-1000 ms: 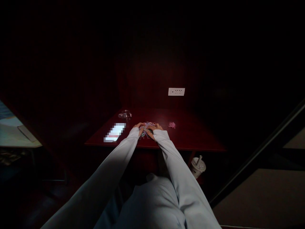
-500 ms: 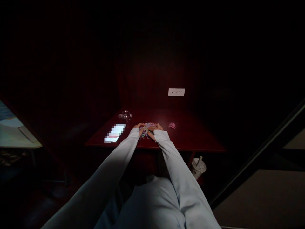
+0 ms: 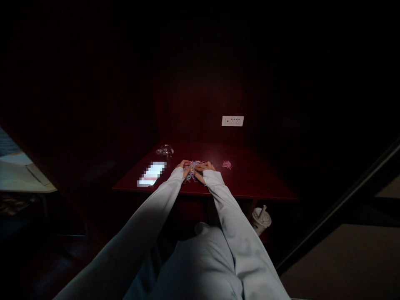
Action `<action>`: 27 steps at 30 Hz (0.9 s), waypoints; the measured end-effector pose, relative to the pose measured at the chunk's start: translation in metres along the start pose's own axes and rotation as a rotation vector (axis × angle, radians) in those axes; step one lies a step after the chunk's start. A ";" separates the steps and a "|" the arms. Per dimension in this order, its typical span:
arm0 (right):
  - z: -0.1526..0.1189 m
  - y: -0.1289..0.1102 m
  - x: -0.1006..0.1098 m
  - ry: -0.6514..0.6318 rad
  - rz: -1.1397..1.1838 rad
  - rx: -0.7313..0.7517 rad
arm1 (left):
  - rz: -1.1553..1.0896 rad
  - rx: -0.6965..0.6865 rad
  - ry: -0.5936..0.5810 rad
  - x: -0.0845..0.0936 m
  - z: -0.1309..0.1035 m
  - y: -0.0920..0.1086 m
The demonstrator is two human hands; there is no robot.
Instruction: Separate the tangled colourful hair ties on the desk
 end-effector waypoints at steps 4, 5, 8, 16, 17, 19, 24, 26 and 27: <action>-0.001 -0.003 0.003 -0.002 -0.007 0.013 | 0.068 0.004 -0.026 0.007 -0.007 0.012; -0.002 -0.003 0.004 -0.003 -0.008 0.016 | 0.097 -0.001 -0.030 0.010 -0.009 0.016; -0.002 -0.004 0.005 0.004 -0.010 0.015 | 0.138 0.003 -0.018 0.017 -0.015 0.026; -0.001 -0.002 0.003 0.008 -0.019 0.024 | 0.113 0.017 -0.031 0.022 -0.019 0.033; -0.001 -0.002 0.003 0.010 -0.018 0.026 | 0.111 0.015 -0.030 0.022 -0.018 0.032; -0.001 -0.002 0.004 0.013 -0.015 0.031 | 0.109 0.012 -0.021 0.023 -0.018 0.032; -0.001 0.000 0.005 0.031 -0.002 0.040 | 0.152 0.018 -0.032 0.022 -0.017 0.028; 0.000 0.003 0.004 0.054 0.017 0.032 | 0.174 0.022 -0.046 0.021 -0.016 0.027; 0.001 0.005 0.003 0.067 0.029 0.025 | 0.179 0.025 -0.043 0.020 -0.016 0.026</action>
Point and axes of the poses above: each hand's wrist, its own z-axis towards the middle knuckle, its own x-axis out of the back of the hand, y = z × x, the point moved 4 cm from there along z, towards the middle knuckle, and after that the axes turned 3 degrees about -x, right-handed, at the moved point
